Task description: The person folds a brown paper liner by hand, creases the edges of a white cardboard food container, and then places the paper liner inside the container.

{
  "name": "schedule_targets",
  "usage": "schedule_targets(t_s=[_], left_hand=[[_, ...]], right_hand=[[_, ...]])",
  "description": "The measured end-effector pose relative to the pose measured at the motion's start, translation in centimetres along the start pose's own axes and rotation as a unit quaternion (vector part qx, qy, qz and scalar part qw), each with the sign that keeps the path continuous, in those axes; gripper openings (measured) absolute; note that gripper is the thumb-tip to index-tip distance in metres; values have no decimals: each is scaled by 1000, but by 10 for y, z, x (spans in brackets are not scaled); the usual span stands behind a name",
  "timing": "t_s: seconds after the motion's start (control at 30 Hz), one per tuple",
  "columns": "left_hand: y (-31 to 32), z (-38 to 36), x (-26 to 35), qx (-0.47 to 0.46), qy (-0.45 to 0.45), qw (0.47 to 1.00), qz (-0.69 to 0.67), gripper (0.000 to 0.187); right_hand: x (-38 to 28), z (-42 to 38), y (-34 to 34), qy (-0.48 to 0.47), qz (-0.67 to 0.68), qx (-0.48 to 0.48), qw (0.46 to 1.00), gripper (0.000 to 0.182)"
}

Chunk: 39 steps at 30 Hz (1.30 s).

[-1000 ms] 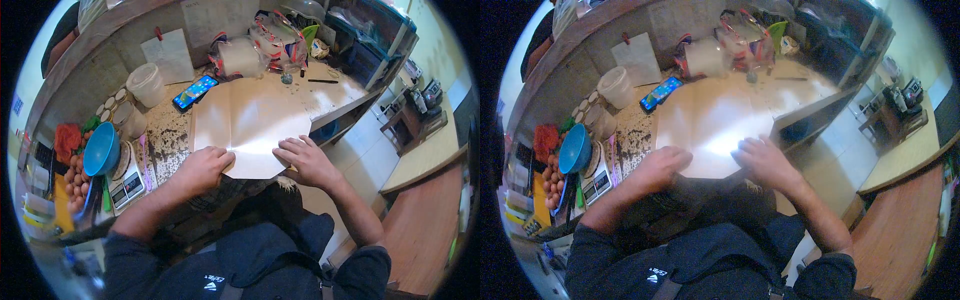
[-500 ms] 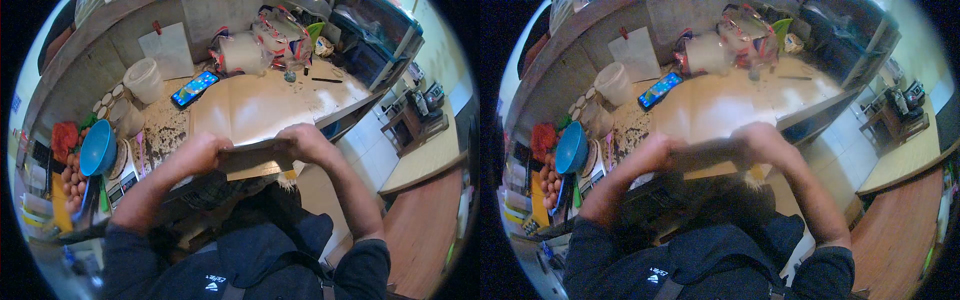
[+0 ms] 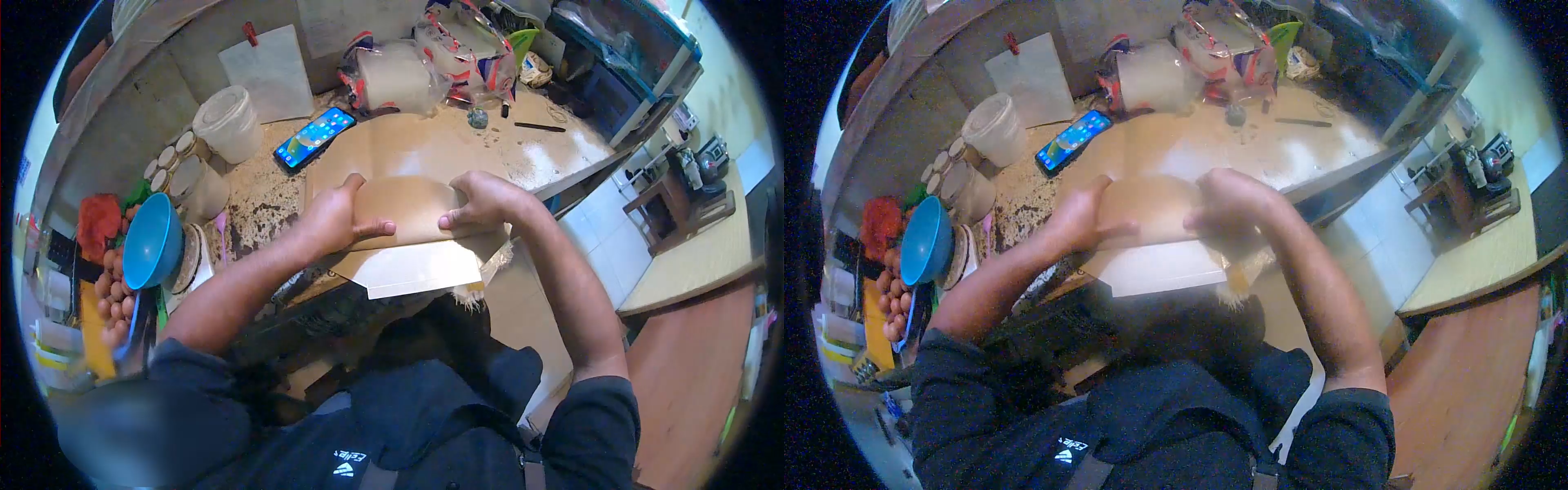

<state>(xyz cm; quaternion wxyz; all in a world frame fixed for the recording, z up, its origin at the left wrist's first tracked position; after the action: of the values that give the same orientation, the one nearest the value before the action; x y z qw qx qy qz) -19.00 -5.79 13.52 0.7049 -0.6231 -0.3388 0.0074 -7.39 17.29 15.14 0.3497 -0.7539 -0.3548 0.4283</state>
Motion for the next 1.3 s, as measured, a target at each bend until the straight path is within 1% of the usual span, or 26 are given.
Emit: schedule_targets(t_s=[0.07,0.1,0.17,0.2,0.23,0.33,0.4,0.47,0.5,0.53,0.63,0.67,0.73,0.8,0.83,0.87,0.9,0.93,1.0,1.03,1.07,1.1,1.13,1.2,1.23,1.3], left_hand=[[2,-8,8,72,-4,996,45,85],[4,-9,6,74,-6,996,45,85],[12,-8,5,135,133,968,166,70],[16,-6,1,131,134,968,166,70],[18,-4,-3,141,167,958,186,63],[28,0,-13,158,215,944,195,50],[29,5,-14,171,232,939,188,45],[33,5,-14,178,197,946,187,35],[34,7,-16,176,201,945,189,35],[34,8,-21,183,207,945,174,33],[32,4,-28,206,227,938,160,31],[31,1,-27,230,231,932,160,31],[27,-1,-24,228,237,928,175,34],[27,0,-22,238,261,917,185,47],[26,-2,-17,241,265,915,186,47],[25,-6,-13,236,247,919,197,56],[23,-9,-8,231,228,923,209,65],[22,-10,-6,233,230,921,209,65],[18,-10,-7,206,192,952,123,69],[13,-13,-3,206,196,951,123,69],[6,-17,2,186,215,958,28,63],[-1,-21,9,165,231,956,-68,57],[-11,-22,12,164,237,955,-70,57],[-29,-25,16,142,298,942,69,44],[-37,-23,14,138,333,929,88,38],[-45,-15,2,138,336,925,112,37]], right_hand=[[2,5,1,-2,-40,17,999,61],[-2,5,2,-3,-77,32,997,66],[-4,-3,0,0,-75,65,995,72],[-6,-8,-2,5,-74,98,992,80],[-5,-8,0,7,-72,97,993,80],[-7,1,10,-35,-81,152,984,90],[-21,11,30,-141,-96,263,950,80],[-44,23,57,-176,-74,267,945,67],[-51,26,62,-205,-78,306,926,57],[-48,25,63,-202,-76,308,926,57],[-26,18,54,-85,-139,301,940,62],[-13,18,47,-31,-143,280,949,65],[15,9,34,31,-99,313,944,66],[21,3,28,51,-114,323,938,65],[20,-1,28,43,-145,317,936,63],[22,-4,30,35,-176,310,934,61],[23,-8,33,4,-108,355,929,55],[29,-13,34,5,-109,357,928,55],[40,-23,33,-34,-64,297,952,48],[40,-38,35,-80,-26,318,944,35],[44,-49,43,-76,-26,321,944,35],[47,-62,51,-125,9,320,939,28],[46,-75,58,-174,42,319,931,21],[31,-104,72,-175,62,305,934,13],[9,-124,70,-175,56,299,937,13],[-10,-129,97,-216,58,336,915,18]])
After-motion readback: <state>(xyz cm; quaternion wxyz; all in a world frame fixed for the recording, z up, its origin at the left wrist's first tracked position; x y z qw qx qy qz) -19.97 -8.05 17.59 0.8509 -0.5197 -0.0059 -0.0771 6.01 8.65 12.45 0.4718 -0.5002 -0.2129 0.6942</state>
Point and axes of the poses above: each hand's wrist, its own z-axis towards the middle knuckle, its own y-axis out of the palm, x = y × z, the point moved 2 cm from there along z, towards the middle knuckle, and after that the axes turned 8 degrees about y, right-handed, at the moved point
